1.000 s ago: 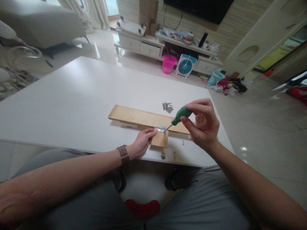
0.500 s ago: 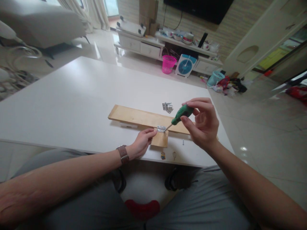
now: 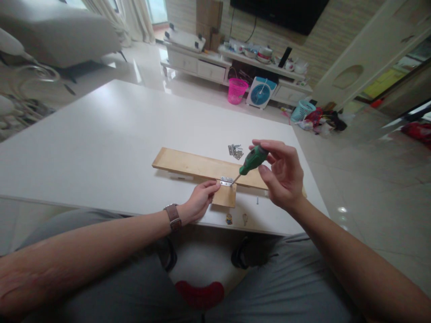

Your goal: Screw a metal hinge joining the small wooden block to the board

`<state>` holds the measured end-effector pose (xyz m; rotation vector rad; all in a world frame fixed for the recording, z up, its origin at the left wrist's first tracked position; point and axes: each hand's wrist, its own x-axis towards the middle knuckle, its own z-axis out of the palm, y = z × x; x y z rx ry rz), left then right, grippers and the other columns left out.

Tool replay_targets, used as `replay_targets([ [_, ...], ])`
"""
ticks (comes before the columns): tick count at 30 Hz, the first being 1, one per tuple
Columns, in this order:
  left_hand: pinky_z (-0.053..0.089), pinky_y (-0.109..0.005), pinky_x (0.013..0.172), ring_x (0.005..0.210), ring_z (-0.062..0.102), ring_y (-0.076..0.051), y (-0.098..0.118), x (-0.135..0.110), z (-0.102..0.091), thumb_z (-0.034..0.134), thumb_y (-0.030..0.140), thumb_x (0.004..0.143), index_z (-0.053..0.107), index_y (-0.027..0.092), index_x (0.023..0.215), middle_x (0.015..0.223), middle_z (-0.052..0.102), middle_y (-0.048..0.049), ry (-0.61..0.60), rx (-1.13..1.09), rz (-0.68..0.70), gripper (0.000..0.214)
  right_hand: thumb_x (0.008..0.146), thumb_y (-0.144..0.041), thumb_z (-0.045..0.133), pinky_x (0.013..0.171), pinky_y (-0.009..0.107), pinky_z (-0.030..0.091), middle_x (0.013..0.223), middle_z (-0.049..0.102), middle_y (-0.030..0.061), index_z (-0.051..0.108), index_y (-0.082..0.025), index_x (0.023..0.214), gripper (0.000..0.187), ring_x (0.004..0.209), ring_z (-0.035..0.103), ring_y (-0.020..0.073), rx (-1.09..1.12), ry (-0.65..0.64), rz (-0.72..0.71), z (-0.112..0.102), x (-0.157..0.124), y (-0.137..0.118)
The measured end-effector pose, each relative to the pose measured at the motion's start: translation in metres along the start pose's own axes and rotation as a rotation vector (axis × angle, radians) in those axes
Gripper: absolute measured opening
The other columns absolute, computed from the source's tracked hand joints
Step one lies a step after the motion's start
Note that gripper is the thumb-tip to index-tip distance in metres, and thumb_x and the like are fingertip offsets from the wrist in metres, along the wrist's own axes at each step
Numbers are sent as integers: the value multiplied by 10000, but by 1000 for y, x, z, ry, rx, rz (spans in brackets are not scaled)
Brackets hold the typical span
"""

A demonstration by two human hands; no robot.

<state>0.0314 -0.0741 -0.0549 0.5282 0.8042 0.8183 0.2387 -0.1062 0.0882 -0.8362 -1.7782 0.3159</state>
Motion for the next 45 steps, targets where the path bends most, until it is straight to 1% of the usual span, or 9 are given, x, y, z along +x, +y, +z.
replay_targets([
  [3, 545, -298, 791, 862, 709, -196, 1, -1, 1, 1020, 293, 668, 819, 121, 891, 937, 801, -97, 0, -6, -11, 346, 1032, -204, 657, 962, 488, 678, 1346, 729, 61, 604, -380, 1487, 491, 1254, 731, 274, 6, -21, 12, 0, -1, 0],
  [7, 558, -296, 821, 903, 716, -204, 1, -1, 1, 1027, 307, 662, 828, 122, 901, 960, 808, -102, -7, -3, -3, 362, 926, -203, 821, 835, 394, 683, 1188, 705, 24, 665, -384, 1367, 501, 1070, 722, 217, -44, 63, -37, 1, 2, 1],
  [9, 558, -294, 814, 904, 717, -207, 1, 0, 1, 1030, 314, 657, 830, 124, 899, 958, 807, -102, -7, 3, -1, 366, 896, -198, 856, 820, 382, 679, 1176, 690, 20, 674, -386, 1337, 513, 1060, 706, 210, -41, 84, -44, 2, 3, 0],
  [14, 553, -290, 788, 871, 713, -199, -2, 2, 0, 1033, 327, 649, 827, 131, 892, 947, 807, -100, -3, 0, -6, 374, 1017, -191, 694, 921, 453, 681, 1347, 721, 57, 624, -377, 1435, 463, 1218, 740, 252, 25, 36, 8, 5, 1, -3],
  [20, 560, -312, 813, 897, 729, -220, 0, 1, 1, 1026, 338, 660, 826, 132, 905, 989, 818, -116, -14, 18, 5, 377, 911, -188, 832, 830, 417, 657, 1141, 689, 28, 685, -390, 1357, 511, 1046, 701, 224, -91, 84, -68, 2, 1, 2],
  [27, 554, -317, 835, 883, 715, -208, 0, -1, 1, 1051, 351, 606, 820, 132, 892, 954, 805, -100, -11, -7, -7, 428, 1050, -201, 617, 1014, 522, 627, 1396, 713, 58, 592, -405, 1505, 499, 1267, 716, 274, -8, -30, 45, 1, -3, -1],
  [33, 551, -316, 857, 889, 711, -204, 0, -1, 1, 1044, 323, 637, 816, 142, 862, 945, 805, -91, -10, -10, 4, 367, 908, -164, 811, 791, 384, 587, 1135, 709, 13, 661, -390, 1391, 554, 1016, 666, 211, -112, 70, -51, 1, 2, 0],
  [39, 550, -303, 828, 860, 713, -193, 0, 0, 1, 1044, 298, 646, 808, 143, 855, 930, 804, -85, 0, -17, 4, 351, 989, -187, 696, 868, 428, 631, 1319, 718, 48, 628, -386, 1442, 499, 1197, 717, 247, -53, 45, 1, 3, 0, -2],
  [45, 555, -310, 829, 878, 722, -203, -1, 0, 0, 1038, 319, 664, 813, 143, 887, 965, 811, -99, -14, 0, 6, 362, 937, -201, 789, 812, 418, 643, 1159, 700, 33, 690, -391, 1350, 464, 1032, 727, 226, -115, 77, -76, 1, 1, 1],
])
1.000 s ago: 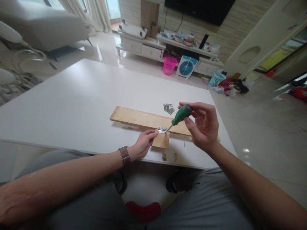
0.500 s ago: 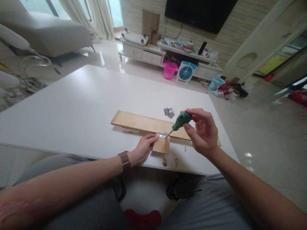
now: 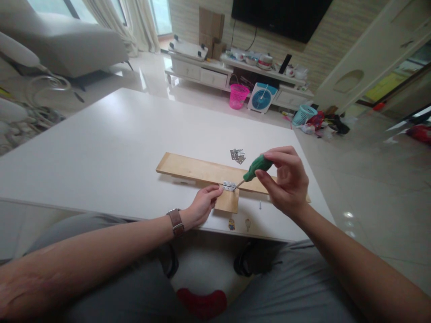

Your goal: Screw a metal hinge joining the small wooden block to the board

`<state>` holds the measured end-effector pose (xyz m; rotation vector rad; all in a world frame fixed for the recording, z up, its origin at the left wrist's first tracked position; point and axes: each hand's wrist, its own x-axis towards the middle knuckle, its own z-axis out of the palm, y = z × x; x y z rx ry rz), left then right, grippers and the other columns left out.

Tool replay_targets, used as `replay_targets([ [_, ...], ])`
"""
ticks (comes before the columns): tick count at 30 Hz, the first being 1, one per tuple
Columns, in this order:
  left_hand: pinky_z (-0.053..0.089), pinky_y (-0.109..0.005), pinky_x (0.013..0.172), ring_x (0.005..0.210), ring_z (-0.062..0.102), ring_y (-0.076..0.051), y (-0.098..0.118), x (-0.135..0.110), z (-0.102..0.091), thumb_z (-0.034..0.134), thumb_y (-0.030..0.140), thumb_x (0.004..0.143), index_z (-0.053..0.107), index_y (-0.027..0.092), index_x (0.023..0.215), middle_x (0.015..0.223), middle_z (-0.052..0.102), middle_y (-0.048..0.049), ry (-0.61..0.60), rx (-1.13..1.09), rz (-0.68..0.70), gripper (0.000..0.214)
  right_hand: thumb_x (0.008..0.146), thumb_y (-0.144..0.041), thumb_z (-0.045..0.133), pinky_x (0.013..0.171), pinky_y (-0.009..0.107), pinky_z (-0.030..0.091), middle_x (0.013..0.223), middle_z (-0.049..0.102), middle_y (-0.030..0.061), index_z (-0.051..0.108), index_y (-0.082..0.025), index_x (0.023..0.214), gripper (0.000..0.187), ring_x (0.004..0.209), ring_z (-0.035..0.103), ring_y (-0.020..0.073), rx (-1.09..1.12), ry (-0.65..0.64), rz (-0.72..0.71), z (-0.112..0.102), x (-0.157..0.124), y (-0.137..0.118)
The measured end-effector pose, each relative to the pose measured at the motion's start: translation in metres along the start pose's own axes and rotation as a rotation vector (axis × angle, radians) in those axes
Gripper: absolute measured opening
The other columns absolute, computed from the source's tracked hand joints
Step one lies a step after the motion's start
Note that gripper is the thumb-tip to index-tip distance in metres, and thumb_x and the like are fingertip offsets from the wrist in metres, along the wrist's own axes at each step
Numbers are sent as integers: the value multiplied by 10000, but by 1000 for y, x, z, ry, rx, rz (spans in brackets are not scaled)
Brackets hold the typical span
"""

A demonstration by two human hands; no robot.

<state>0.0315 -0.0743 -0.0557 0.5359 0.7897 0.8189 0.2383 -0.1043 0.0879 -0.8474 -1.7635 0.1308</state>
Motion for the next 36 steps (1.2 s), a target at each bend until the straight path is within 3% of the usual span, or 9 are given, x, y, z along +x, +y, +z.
replay_targets([
  [5, 539, -293, 772, 825, 699, -186, -3, 2, -2, 1049, 348, 640, 812, 145, 881, 901, 790, -76, 9, 3, -11, 393, 1037, -252, 650, 915, 464, 649, 1270, 723, 55, 652, -398, 1436, 425, 1217, 734, 270, 84, -52, 75, 0, -2, 0],
  [11, 536, -293, 801, 857, 702, -188, -2, 2, -1, 1031, 301, 671, 814, 136, 884, 945, 799, -92, 18, 6, 4, 346, 917, -229, 827, 812, 421, 623, 1105, 691, 26, 714, -382, 1312, 438, 1004, 688, 231, 20, 34, 25, 0, 2, 0],
  [17, 544, -301, 817, 878, 712, -200, -1, 2, -1, 1030, 304, 673, 810, 140, 880, 938, 797, -94, 13, 5, -8, 343, 1020, -247, 670, 906, 466, 641, 1294, 720, 49, 643, -393, 1446, 451, 1191, 732, 269, 75, -55, 72, -1, -1, 0],
  [23, 541, -304, 829, 893, 717, -201, -1, 1, -1, 1021, 292, 692, 809, 136, 892, 982, 803, -102, 13, -3, -4, 331, 905, -219, 829, 773, 396, 604, 1106, 692, 22, 693, -379, 1315, 461, 1019, 681, 226, 8, 29, 3, 0, 3, -1],
  [28, 538, -298, 812, 867, 707, -192, -1, 2, -1, 1025, 293, 686, 805, 142, 880, 951, 798, -90, 24, 3, -10, 330, 1020, -228, 681, 891, 449, 639, 1304, 721, 51, 641, -385, 1415, 426, 1204, 729, 259, 95, -26, 58, 2, 1, -4],
  [33, 538, -305, 808, 864, 708, -195, -1, 1, -1, 1027, 309, 684, 806, 138, 891, 959, 799, -96, 11, 11, -2, 348, 917, -186, 818, 781, 419, 611, 1113, 684, 27, 697, -401, 1344, 492, 990, 692, 230, 40, 50, -6, 2, 2, -1],
  [36, 541, -309, 808, 870, 712, -201, -1, 1, -1, 1024, 320, 694, 808, 145, 901, 955, 797, -91, -5, 15, -2, 346, 930, -211, 803, 828, 438, 624, 1172, 695, 44, 706, -391, 1353, 471, 1059, 696, 247, 14, -3, 5, -1, 2, 0],
])
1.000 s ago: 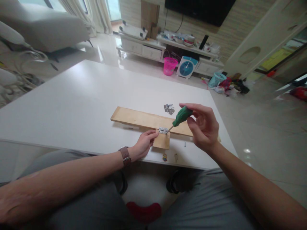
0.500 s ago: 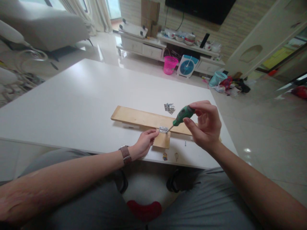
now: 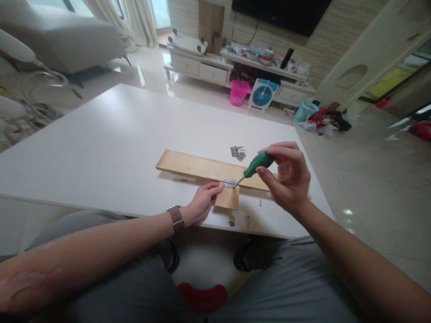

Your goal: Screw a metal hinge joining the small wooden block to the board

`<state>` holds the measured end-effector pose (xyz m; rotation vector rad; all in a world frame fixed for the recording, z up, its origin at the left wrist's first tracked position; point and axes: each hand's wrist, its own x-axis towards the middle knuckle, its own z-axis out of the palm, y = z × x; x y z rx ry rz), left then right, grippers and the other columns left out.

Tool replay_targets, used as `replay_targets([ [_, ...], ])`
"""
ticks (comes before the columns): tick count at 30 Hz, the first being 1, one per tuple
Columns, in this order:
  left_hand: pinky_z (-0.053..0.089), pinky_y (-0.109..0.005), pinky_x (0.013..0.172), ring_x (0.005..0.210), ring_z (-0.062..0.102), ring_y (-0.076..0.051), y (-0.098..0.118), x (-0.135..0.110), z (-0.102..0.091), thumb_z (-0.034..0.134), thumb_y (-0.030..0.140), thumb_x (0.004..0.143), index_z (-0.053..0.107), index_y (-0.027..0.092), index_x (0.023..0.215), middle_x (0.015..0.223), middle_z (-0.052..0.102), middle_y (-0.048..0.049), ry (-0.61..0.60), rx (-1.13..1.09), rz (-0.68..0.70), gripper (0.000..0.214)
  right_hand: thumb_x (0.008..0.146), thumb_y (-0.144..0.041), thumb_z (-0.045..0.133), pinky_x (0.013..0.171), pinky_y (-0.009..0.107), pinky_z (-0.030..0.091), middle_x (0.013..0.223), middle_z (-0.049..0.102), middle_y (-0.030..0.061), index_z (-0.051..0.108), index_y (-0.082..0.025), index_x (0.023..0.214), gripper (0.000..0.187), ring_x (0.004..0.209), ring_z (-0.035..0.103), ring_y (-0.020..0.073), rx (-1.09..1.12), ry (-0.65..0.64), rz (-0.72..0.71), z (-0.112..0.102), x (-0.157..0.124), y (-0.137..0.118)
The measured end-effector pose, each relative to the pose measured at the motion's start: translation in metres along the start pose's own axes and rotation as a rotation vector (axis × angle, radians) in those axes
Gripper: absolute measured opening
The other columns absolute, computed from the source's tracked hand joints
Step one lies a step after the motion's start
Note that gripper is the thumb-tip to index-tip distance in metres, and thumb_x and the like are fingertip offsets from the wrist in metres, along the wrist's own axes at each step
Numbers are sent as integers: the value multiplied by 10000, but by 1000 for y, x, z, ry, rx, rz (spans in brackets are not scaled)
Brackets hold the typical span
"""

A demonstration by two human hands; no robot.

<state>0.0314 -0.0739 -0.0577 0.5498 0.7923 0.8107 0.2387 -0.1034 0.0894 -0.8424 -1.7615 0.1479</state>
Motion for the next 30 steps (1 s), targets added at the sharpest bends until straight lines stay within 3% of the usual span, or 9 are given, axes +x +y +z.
replay_targets([
  [4, 542, -308, 808, 856, 711, -197, 0, 0, 0, 1026, 321, 693, 807, 140, 896, 904, 783, -83, 6, 4, -5, 349, 1014, -229, 674, 944, 503, 654, 1316, 721, 55, 627, -402, 1468, 488, 1235, 729, 284, 60, -69, 67, -1, -3, 0],
  [10, 557, -309, 850, 909, 725, -206, 1, 0, 1, 1023, 296, 699, 826, 131, 920, 978, 807, -105, 16, -12, -15, 339, 875, -209, 858, 778, 409, 635, 1117, 681, 28, 697, -366, 1319, 498, 1002, 679, 227, 6, 26, 2, 0, 0, 1],
  [16, 561, -299, 818, 880, 722, -201, 1, 0, 2, 1021, 287, 703, 832, 135, 901, 950, 809, -104, 16, -17, -28, 313, 993, -208, 699, 948, 483, 662, 1358, 736, 54, 629, -380, 1442, 485, 1235, 731, 269, 67, -58, 72, 0, -4, -1],
  [25, 563, -307, 852, 919, 723, -211, 2, -2, 2, 1036, 327, 670, 833, 129, 929, 974, 807, -103, 0, 6, -8, 384, 911, -175, 801, 792, 412, 646, 1148, 701, 35, 704, -396, 1383, 530, 1034, 693, 229, -23, -27, -35, -2, 1, 2],
  [30, 546, -283, 807, 867, 710, -183, 1, -1, 2, 1047, 321, 634, 823, 133, 887, 958, 804, -94, 11, 5, -9, 387, 1000, -174, 669, 954, 474, 665, 1367, 722, 51, 645, -396, 1472, 523, 1235, 721, 269, 52, -80, 56, -2, -3, -1],
])
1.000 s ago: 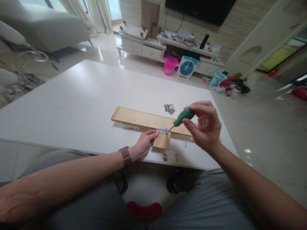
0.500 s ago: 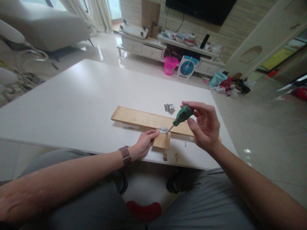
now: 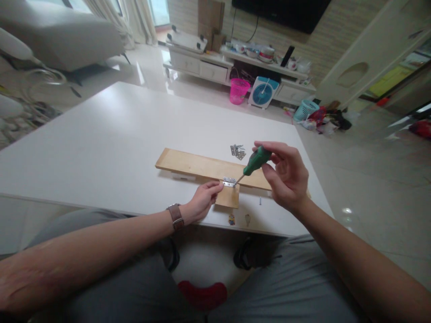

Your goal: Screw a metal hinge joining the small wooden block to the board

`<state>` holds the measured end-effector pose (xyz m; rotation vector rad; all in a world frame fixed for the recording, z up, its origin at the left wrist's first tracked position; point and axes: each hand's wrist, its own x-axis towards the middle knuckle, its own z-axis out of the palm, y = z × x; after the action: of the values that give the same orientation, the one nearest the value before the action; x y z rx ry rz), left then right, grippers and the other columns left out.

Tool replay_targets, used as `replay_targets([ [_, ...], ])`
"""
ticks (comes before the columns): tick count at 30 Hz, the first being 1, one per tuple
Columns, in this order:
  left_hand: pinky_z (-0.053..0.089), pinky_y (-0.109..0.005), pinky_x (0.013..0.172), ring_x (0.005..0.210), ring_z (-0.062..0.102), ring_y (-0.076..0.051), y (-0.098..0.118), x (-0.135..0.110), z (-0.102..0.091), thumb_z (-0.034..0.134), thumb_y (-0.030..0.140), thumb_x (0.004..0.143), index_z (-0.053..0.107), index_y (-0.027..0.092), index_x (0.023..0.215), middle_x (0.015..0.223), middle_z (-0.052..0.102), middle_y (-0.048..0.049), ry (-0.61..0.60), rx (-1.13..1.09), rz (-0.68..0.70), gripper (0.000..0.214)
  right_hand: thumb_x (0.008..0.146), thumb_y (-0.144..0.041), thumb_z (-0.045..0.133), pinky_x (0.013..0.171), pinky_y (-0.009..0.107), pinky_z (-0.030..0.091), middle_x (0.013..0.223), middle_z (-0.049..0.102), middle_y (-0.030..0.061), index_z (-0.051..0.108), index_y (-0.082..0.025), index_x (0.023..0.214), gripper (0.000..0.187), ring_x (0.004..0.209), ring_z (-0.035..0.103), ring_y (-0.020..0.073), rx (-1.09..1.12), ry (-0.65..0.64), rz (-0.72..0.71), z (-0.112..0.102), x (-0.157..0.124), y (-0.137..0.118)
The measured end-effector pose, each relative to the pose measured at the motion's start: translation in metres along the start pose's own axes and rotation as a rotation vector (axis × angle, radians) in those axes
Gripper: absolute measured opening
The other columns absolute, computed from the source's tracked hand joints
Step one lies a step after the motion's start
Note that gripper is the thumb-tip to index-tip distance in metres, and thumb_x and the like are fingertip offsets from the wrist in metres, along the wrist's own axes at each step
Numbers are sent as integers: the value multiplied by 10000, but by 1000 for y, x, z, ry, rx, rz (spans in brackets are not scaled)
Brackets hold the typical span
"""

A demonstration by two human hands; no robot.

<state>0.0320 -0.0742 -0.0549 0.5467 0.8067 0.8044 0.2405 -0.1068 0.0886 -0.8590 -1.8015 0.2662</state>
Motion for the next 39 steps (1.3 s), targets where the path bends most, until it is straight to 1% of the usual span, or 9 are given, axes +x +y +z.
replay_targets([
  [4, 538, -285, 786, 862, 707, -187, 0, 0, -1, 1047, 323, 634, 815, 138, 877, 935, 794, -87, -7, 11, -7, 384, 1011, -165, 649, 1017, 507, 660, 1372, 737, 42, 633, -396, 1474, 518, 1264, 732, 275, 15, 0, 11, 1, -1, 0],
  [11, 543, -297, 846, 918, 713, -202, -1, 1, -2, 1022, 287, 662, 811, 136, 884, 940, 789, -88, -10, 0, 14, 342, 925, -158, 795, 826, 403, 660, 1203, 734, 28, 677, -401, 1419, 563, 1101, 721, 229, -42, 22, -72, 1, 4, 1],
  [13, 548, -305, 858, 922, 716, -206, -2, 2, -2, 1018, 286, 672, 811, 137, 889, 956, 795, -93, -11, -11, 16, 335, 919, -155, 801, 851, 419, 666, 1220, 735, 31, 677, -401, 1423, 574, 1123, 721, 239, -39, 16, -67, 0, 3, 0],
  [17, 548, -302, 821, 869, 707, -196, -2, 2, -2, 1024, 296, 673, 810, 144, 891, 922, 789, -84, 5, -6, 4, 341, 975, -143, 710, 984, 496, 675, 1408, 721, 48, 627, -412, 1488, 585, 1270, 725, 282, 15, -28, -5, 1, 0, 0],
  [19, 545, -299, 803, 852, 702, -194, -2, 2, -2, 1030, 303, 663, 810, 148, 884, 897, 782, -76, 5, 4, 4, 348, 984, -130, 690, 1004, 501, 672, 1429, 720, 42, 609, -422, 1503, 601, 1281, 731, 280, 20, -33, 0, 1, -1, 0],
  [26, 540, -304, 852, 901, 708, -198, -2, 1, -1, 1038, 302, 640, 807, 147, 850, 944, 795, -81, 1, -20, 15, 348, 916, -154, 798, 833, 413, 670, 1226, 734, 29, 662, -413, 1430, 592, 1109, 721, 234, -42, 14, -59, 1, 3, 1],
  [31, 537, -307, 856, 905, 707, -198, -4, 3, -2, 1043, 330, 643, 817, 151, 876, 946, 797, -82, 4, -2, 15, 371, 984, -136, 687, 974, 469, 659, 1393, 718, 41, 598, -424, 1510, 606, 1289, 713, 265, -7, -42, -4, 1, -1, 0],
  [37, 548, -313, 876, 921, 714, -198, -1, 0, 0, 1050, 335, 645, 808, 153, 870, 963, 803, -80, -10, -17, 12, 377, 924, -128, 789, 841, 395, 665, 1244, 717, 24, 655, -441, 1456, 632, 1106, 701, 220, -12, -12, -33, 0, 2, 3],
  [39, 547, -304, 859, 908, 712, -193, -1, 0, 0, 1051, 330, 641, 808, 153, 868, 954, 801, -77, -3, -16, 8, 378, 918, -143, 804, 854, 392, 671, 1237, 708, 24, 668, -445, 1446, 623, 1109, 694, 220, -15, -13, -25, 0, 2, 1],
])
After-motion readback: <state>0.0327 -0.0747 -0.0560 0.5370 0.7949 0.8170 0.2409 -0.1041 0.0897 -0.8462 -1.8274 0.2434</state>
